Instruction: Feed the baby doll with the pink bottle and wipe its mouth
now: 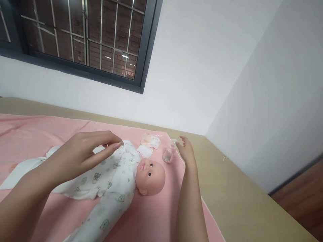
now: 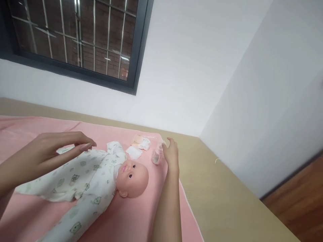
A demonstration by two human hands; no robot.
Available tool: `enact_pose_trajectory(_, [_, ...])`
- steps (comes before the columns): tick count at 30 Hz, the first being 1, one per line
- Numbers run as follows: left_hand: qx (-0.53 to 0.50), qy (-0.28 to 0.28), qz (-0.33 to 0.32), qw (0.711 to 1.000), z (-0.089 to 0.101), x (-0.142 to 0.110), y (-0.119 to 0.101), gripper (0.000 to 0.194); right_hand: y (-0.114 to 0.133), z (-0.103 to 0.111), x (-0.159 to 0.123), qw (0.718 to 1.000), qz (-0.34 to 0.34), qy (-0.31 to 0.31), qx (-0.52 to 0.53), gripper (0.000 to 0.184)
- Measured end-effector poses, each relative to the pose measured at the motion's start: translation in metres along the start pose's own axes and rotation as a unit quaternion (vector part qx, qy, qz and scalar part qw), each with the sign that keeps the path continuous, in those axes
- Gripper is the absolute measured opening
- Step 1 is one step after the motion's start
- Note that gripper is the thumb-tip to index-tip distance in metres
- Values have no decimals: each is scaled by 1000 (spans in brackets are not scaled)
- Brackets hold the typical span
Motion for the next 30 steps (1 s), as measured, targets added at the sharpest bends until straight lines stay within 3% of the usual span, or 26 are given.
enact_pose_trajectory(5, [45, 40, 39, 997, -14, 8, 15, 41, -24, -26, 7, 998, -38, 48, 11, 72])
enact_pose_trajectory(14, [49, 101, 81, 990, -23, 12, 31, 45, -15, -31, 3, 998, -41, 41, -21, 71])
enact_pose_trajectory(17, [72, 99, 63, 990, -19, 8, 27, 44, -3, -22, -4, 997, -43, 43, -43, 71])
enact_pose_trajectory(19, [103, 58, 24, 993, -5, 1, 12, 42, 21, -6, -15, 997, -12, 24, -77, 68])
enact_pose_trajectory(22, [145, -60, -38, 987, 30, -21, -19, 37, 84, 24, -50, 990, 120, -19, -73, 55])
enact_pose_trajectory(24, [150, -122, -52, 980, 50, -39, -33, 31, 122, 35, -83, 982, 187, -12, -36, 46])
enact_pose_trajectory(27, [137, -164, -79, 974, 68, -53, -43, 22, 171, 39, -136, 967, 252, -5, -38, 35])
enact_pose_trajectory(30, [121, -155, -148, 969, 72, -52, -41, 15, 207, 18, -175, 952, 298, 57, -29, 28])
Point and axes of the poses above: each hand's wrist, its own x-axis towards the middle knuckle, its own z-axis out of the back of the hand, y = z × x, the point moved 10 cm from there along x, towards the middle knuckle, and after that the axes turned 12 degrees about y, right-handed, at the moved point
